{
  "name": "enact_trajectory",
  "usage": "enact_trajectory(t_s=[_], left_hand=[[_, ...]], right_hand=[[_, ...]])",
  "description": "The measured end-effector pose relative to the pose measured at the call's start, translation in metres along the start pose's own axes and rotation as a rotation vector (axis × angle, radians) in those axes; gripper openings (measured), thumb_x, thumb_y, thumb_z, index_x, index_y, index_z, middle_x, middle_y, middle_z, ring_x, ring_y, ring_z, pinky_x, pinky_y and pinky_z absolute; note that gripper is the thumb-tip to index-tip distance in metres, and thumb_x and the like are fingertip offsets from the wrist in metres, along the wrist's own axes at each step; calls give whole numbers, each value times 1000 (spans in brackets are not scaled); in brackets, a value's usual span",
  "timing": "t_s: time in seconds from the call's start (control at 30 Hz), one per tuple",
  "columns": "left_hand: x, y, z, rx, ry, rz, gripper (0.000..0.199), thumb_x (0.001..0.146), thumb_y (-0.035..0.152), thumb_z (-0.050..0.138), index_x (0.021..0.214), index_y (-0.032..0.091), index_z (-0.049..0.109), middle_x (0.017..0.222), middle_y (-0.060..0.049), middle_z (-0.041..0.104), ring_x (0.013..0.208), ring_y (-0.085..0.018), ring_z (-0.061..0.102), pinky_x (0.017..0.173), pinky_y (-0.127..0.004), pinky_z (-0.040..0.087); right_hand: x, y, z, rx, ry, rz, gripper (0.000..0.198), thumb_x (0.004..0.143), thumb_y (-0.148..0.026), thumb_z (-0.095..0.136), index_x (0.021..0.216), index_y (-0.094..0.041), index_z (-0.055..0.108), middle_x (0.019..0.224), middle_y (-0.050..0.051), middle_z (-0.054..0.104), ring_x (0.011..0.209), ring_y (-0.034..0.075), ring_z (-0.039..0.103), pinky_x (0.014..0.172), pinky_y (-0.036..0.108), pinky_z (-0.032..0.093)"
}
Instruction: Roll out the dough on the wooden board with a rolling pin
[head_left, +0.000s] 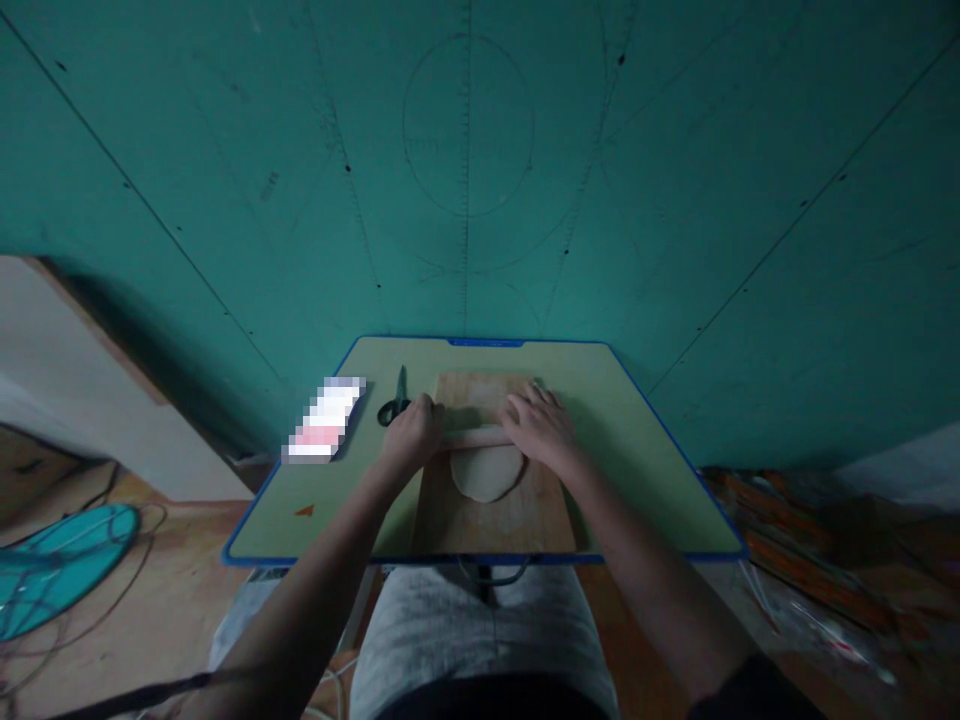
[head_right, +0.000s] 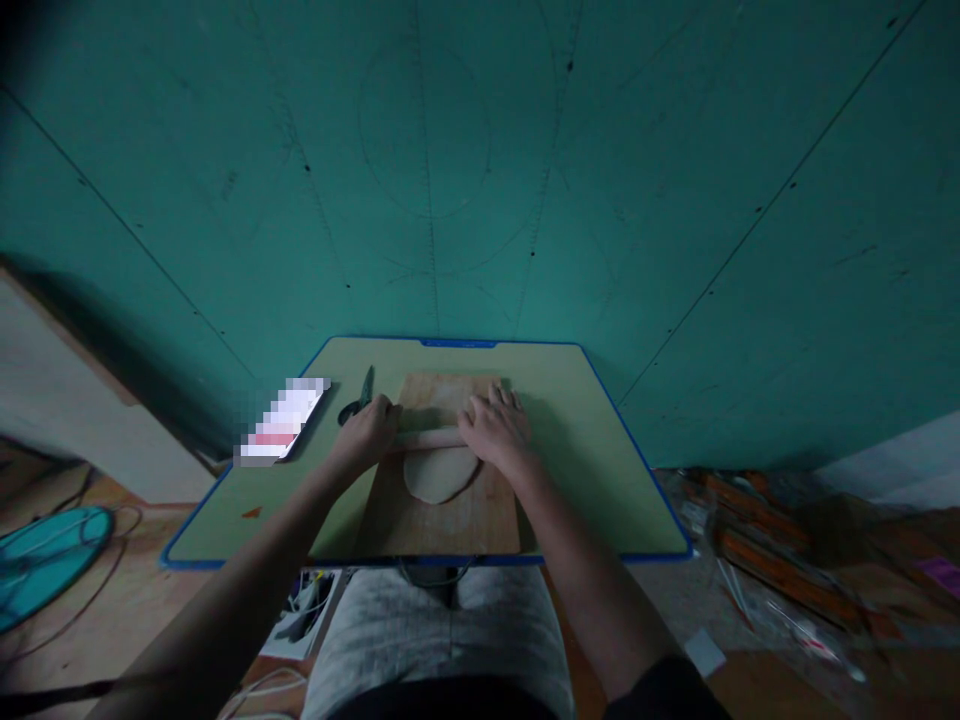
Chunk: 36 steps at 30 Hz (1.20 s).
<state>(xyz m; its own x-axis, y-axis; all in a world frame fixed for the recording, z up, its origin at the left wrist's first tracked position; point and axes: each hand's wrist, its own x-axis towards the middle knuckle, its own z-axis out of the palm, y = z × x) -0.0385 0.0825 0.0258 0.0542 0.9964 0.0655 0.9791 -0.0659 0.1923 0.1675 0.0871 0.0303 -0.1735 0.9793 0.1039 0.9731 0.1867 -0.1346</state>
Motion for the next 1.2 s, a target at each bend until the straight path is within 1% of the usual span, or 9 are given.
enact_trajectory(t_s=[0.13, 0.33, 0.47, 0.6, 0.7, 0.77, 0.93, 1.07, 1.2], left_hand=[[-11, 5, -4, -2, -37, -91, 31, 101, 37, 34, 103, 15, 56, 98, -16, 73, 95, -29, 72, 75, -34, 51], [-32, 13, -10, 84, -33, -106, 32, 100, 31, 31, 109, 14, 55, 102, -16, 72, 96, -29, 71, 72, -34, 51], [-49, 14, -12, 153, -30, -32, 31, 101, 29, 30, 106, 14, 57, 107, -16, 69, 93, -29, 70, 67, -33, 49], [-70, 10, -7, 97, -13, -43, 26, 102, 28, 32, 102, 17, 55, 95, -11, 69, 89, -26, 69, 71, -32, 48], [-87, 3, 0, 66, 18, 88, 25, 103, 27, 33, 95, 20, 56, 96, -9, 67, 93, -25, 65, 79, -33, 47], [-94, -3, 4, 30, 21, 138, 24, 103, 28, 33, 97, 20, 55, 99, -9, 65, 93, -24, 64, 80, -33, 46], [-98, -7, 2, -73, -28, 72, 17, 103, 27, 36, 104, 19, 52, 105, -9, 65, 96, -24, 65, 77, -32, 46], [-93, -4, -2, -50, -58, 48, 19, 103, 25, 32, 100, 19, 50, 100, -10, 68, 93, -24, 68, 74, -32, 44], [-86, 1, -6, -3, -76, -33, 20, 103, 27, 30, 103, 19, 49, 94, -11, 71, 89, -26, 71, 68, -31, 43]], right_hand=[[-13, -1, 2, -18, 60, -29, 38, 101, -36, 40, 120, -19, 67, 146, 14, 54, 138, 27, 45, 115, 44, 27], [-33, -4, 2, -18, 124, -70, 39, 102, -34, 37, 117, -18, 69, 142, 15, 58, 135, 27, 49, 115, 46, 28], [-52, -5, 3, -10, 151, -98, 41, 103, -35, 36, 125, -17, 66, 139, 16, 61, 133, 29, 50, 114, 48, 29], [-79, -4, 10, -12, 205, -129, 46, 102, -39, 40, 136, -15, 59, 145, 17, 55, 138, 31, 44, 117, 51, 25], [-97, -3, 15, -2, 238, -158, 50, 100, -41, 44, 140, -13, 55, 149, 18, 50, 140, 32, 42, 117, 53, 25], [-104, -4, 18, 6, 250, -164, 52, 100, -41, 46, 142, -12, 53, 150, 19, 50, 139, 33, 42, 117, 54, 27], [-108, -3, 23, 14, 276, -164, 53, 98, -41, 49, 142, -12, 52, 149, 21, 49, 139, 35, 43, 116, 57, 29], [-102, -1, 21, 8, 262, -174, 50, 99, -41, 48, 139, -13, 55, 148, 20, 50, 139, 34, 42, 115, 56, 29], [-92, 0, 17, -3, 237, -179, 47, 100, -44, 44, 132, -13, 60, 149, 18, 50, 142, 33, 39, 117, 55, 25]])
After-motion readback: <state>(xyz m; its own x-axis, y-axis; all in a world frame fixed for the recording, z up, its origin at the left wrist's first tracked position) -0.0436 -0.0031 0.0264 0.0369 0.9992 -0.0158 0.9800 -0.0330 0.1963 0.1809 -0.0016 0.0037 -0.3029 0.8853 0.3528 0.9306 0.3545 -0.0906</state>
